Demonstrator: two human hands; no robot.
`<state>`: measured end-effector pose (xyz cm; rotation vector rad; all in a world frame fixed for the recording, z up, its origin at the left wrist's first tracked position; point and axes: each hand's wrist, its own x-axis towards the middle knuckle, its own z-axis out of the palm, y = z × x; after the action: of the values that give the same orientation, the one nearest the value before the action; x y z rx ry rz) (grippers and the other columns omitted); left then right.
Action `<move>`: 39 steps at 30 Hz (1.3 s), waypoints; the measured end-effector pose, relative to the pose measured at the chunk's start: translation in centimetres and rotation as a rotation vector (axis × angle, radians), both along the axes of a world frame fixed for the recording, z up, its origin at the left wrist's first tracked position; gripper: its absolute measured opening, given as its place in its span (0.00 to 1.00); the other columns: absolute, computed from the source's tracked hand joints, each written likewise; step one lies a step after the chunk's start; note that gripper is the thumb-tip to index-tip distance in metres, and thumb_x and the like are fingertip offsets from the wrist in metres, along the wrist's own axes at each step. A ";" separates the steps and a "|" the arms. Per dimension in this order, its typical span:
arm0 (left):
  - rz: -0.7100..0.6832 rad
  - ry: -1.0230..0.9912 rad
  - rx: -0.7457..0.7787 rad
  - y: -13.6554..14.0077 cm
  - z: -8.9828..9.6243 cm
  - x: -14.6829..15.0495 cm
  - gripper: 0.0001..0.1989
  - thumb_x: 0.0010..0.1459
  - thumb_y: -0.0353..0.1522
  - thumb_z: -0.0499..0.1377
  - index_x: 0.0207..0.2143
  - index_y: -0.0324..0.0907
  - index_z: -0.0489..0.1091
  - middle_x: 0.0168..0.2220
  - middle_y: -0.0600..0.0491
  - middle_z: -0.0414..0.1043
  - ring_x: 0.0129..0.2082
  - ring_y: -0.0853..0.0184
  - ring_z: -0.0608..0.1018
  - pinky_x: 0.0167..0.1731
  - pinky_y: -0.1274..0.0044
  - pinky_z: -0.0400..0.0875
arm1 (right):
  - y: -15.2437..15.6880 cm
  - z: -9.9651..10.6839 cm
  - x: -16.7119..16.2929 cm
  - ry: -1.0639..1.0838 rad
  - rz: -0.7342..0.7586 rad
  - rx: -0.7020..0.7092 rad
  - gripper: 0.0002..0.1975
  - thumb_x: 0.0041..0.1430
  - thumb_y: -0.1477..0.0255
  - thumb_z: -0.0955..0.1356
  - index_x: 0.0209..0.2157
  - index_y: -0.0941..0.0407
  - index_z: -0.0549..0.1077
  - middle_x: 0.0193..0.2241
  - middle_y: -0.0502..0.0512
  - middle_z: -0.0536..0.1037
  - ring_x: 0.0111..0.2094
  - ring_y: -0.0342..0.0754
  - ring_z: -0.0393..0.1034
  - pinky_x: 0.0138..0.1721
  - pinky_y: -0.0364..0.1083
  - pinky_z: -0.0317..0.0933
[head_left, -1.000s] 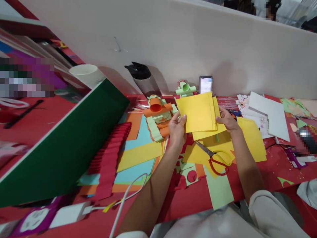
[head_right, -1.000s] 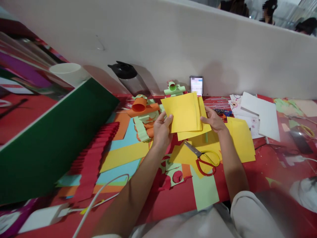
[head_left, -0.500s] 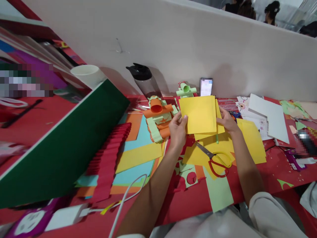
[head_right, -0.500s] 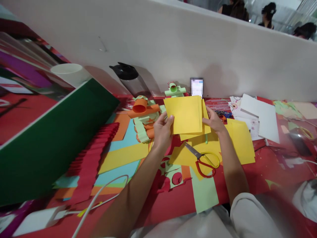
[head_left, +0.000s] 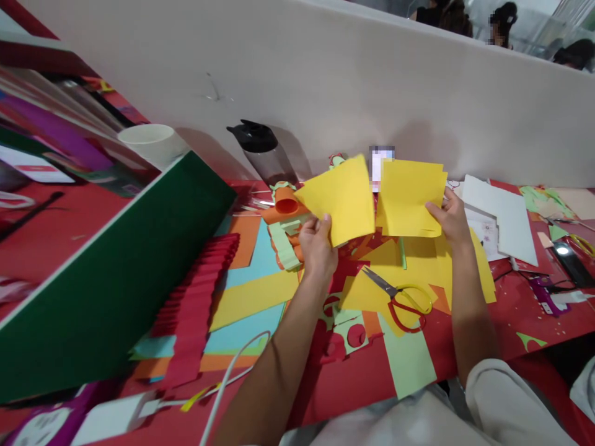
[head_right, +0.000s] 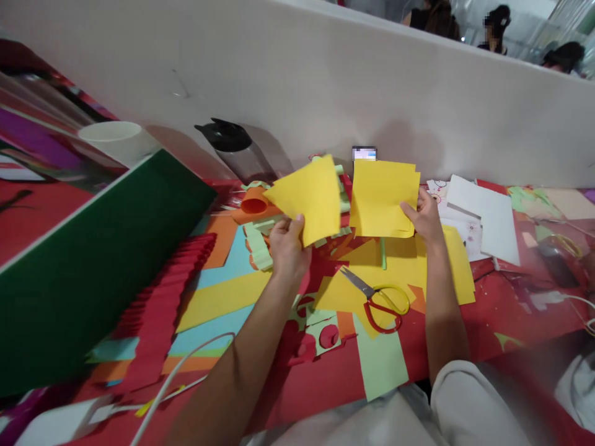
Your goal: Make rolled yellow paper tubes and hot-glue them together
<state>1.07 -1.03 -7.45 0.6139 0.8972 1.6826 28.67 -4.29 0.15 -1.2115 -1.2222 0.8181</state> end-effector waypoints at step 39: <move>-0.232 0.233 0.214 -1.8 2.0 0.3 0.24 0.47 0.46 0.78 0.46 0.50 0.82 0.68 0.47 0.70 0.70 0.44 0.70 0.63 0.58 0.74 | 0.6 -2.2 -2.8 0.163 0.287 -0.212 0.32 0.50 0.56 0.81 0.56 0.50 0.77 0.50 0.56 0.86 0.51 0.62 0.83 0.54 0.62 0.78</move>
<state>1.35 -2.80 -5.41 1.0369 0.7781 1.5268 25.88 -3.70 -2.02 -1.1246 -1.2126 1.2611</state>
